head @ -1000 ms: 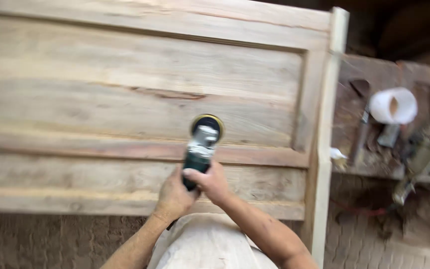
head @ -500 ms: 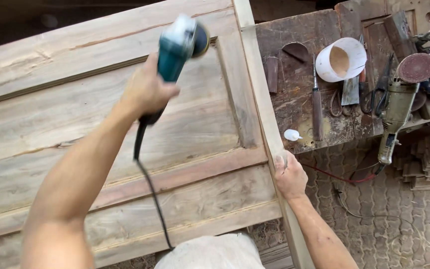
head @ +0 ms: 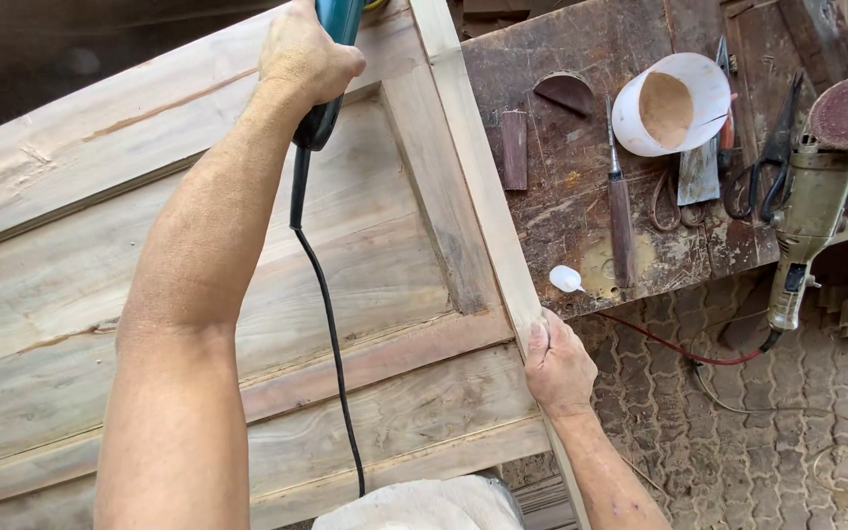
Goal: Sanding a wooden door using manual sandpaper and power sanders, and applying wood filler to cracks.
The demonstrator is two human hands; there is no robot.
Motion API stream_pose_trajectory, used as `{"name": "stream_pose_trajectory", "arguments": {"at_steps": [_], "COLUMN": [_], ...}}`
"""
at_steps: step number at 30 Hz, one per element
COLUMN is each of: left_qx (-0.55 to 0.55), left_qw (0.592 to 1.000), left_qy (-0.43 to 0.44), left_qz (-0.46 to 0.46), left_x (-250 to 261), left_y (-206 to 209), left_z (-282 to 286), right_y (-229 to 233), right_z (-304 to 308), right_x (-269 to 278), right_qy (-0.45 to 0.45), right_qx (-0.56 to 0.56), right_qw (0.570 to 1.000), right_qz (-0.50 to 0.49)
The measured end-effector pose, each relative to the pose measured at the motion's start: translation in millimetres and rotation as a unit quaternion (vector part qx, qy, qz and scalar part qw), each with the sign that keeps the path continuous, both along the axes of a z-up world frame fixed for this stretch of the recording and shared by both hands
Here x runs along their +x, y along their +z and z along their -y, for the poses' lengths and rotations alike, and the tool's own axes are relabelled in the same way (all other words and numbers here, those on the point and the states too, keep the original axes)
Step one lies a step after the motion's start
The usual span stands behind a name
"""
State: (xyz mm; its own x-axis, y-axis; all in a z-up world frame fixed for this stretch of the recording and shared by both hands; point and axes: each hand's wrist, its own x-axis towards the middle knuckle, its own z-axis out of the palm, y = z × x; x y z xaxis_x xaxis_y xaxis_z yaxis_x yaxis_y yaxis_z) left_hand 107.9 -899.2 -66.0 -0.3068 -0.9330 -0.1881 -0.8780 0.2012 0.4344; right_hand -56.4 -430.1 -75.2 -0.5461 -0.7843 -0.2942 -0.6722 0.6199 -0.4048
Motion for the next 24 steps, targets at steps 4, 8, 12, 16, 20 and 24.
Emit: {"name": "stream_pose_trajectory", "arguments": {"at_steps": [4,8,12,16,20,24], "left_qx": [0.062,0.097,0.110,0.164,0.137,0.065], "left_qw": [0.998,0.995,0.992,0.980,0.982,0.993], "left_qy": [0.022,0.002,-0.052,-0.105,-0.118,-0.095], "left_qz": [-0.016,-0.011,-0.033,0.048,0.053,0.004], "left_x": [-2.2,1.7,19.3,33.5,35.7,22.0], "left_y": [3.9,19.7,17.7,16.6,1.0,-9.9], "left_z": [0.2,-20.4,-71.5,-119.7,-117.5,-53.1], "right_y": [-0.3,0.3,1.8,-11.8,-24.4,4.4], "right_z": [1.1,2.0,1.1,-9.9,-17.7,3.6], "right_x": [0.1,0.1,1.0,-0.6,-6.2,2.0], "right_qy": [0.000,0.003,0.004,-0.018,-0.033,-0.007], "right_qx": [-0.005,-0.026,-0.021,0.025,0.084,-0.009], "right_qw": [1.000,1.000,1.000,1.000,0.996,1.000], "right_qz": [0.002,0.001,-0.007,0.001,0.001,-0.001]}}
